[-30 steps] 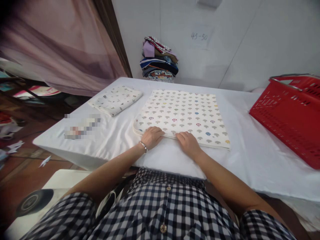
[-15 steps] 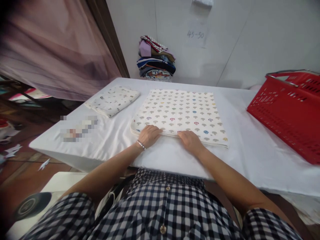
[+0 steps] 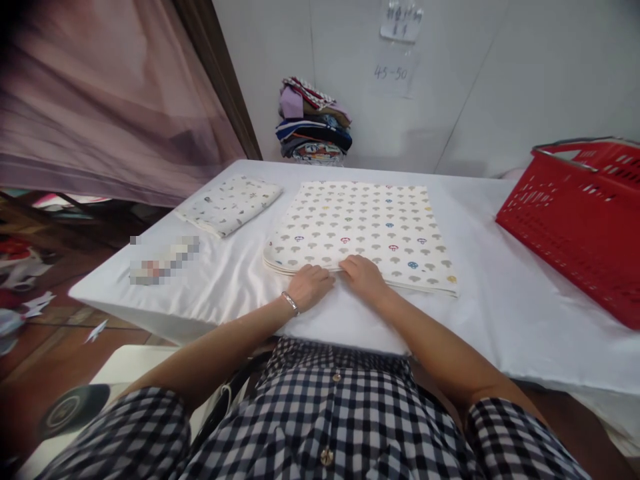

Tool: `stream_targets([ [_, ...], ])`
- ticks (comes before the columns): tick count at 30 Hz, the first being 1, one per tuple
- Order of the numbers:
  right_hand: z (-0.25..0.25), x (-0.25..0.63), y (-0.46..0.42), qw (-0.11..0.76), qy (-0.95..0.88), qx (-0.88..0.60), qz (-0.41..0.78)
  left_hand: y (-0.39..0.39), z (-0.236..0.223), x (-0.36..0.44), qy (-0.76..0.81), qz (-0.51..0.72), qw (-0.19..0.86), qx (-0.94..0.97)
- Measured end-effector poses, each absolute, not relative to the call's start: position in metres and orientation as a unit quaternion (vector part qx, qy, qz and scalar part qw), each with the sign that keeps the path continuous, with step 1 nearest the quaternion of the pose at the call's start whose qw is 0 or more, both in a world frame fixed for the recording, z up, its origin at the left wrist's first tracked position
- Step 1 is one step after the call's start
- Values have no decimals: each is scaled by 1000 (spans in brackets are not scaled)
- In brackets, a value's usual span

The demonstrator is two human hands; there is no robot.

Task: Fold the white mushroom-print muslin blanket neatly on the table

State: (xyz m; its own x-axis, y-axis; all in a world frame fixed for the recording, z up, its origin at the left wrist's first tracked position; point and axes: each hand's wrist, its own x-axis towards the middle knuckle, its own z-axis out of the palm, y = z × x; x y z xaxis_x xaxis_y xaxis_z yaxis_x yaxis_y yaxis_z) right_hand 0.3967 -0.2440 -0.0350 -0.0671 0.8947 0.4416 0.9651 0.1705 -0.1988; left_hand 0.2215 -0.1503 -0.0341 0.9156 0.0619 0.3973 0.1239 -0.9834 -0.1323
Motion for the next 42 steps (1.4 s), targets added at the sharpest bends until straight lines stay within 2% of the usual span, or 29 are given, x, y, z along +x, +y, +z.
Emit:
stream_targets([
  [7,-36,396,-243,237,-719,-647,-87,-157,-41,242,-105,-150,70,-981],
  [15,-36,391,-250,238,-733,-629,-102,-162,-34,222,-77,-212,95,-970],
  [25,-34,391,-265,222,-759,-611,-43,-163,-28,225,-129,-202,71,-968],
  [29,-34,389,-266,205,-756,-621,-42,-163,-29,224,-140,-199,66,-968],
  [39,-37,393,-263,229,-743,-628,-37,-157,-28,217,-159,-231,26,-959],
  [42,-35,391,-262,219,-744,-630,-35,-155,-28,224,-144,-205,24,-968],
])
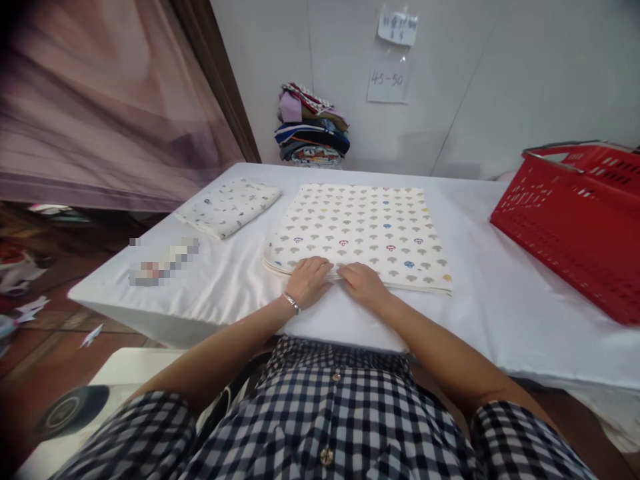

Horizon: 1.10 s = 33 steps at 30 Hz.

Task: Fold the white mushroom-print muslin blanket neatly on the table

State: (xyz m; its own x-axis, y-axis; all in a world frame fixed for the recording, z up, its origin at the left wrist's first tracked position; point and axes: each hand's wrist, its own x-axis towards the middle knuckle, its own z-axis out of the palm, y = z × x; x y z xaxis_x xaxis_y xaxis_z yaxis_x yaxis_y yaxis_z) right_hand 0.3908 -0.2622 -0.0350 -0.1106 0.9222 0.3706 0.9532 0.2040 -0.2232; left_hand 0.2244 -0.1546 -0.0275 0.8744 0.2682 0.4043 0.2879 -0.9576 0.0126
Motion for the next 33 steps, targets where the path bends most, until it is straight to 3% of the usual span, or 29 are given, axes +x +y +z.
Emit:
stream_targets([
  [10,-37,417,-286,105,-699,-701,-100,-140,-24,234,-127,-151,3,-980],
  [22,-32,516,-407,38,-526,-837,-150,-127,-14,241,-92,-112,-34,-989],
  [26,-34,526,-429,77,-487,-862,-118,-129,-14,240,-88,-97,-26,-991],
  [33,-34,542,-429,283,-266,-920,47,-130,-19,239,-79,-103,-7,-992],
])
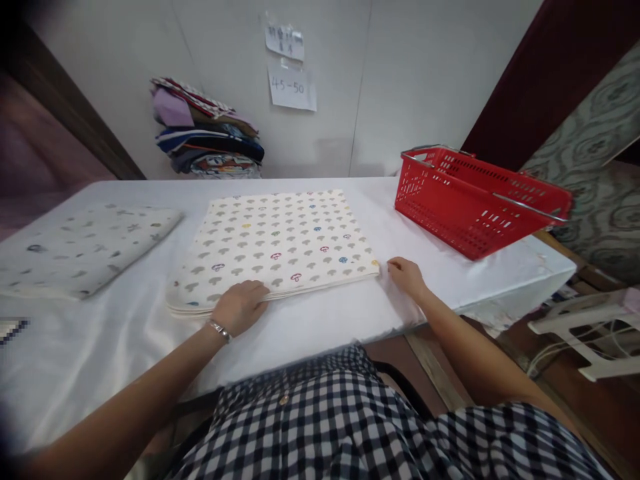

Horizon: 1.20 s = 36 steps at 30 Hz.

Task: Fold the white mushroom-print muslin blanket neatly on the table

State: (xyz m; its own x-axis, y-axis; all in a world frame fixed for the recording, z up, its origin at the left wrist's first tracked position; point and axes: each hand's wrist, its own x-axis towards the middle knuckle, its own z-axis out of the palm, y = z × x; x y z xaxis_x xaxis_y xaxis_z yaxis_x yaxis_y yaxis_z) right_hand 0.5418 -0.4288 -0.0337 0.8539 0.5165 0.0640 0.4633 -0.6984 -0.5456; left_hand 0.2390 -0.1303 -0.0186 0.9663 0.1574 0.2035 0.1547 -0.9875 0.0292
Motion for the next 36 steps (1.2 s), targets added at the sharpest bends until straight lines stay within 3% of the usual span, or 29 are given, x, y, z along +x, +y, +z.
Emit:
stream_targets([
  [7,-22,541,-401,276,-227,-911,204,-131,-25,237,70,119,-11,990],
  [16,-2,548,-393,287,-216,-916,181,-133,-30,236,72,150,7,986],
  [29,-7,542,-390,224,-160,-923,269,-134,-31,235,68,149,9,986],
  [36,-7,540,-387,274,-172,-907,269,-137,-30,233,75,144,2,987],
])
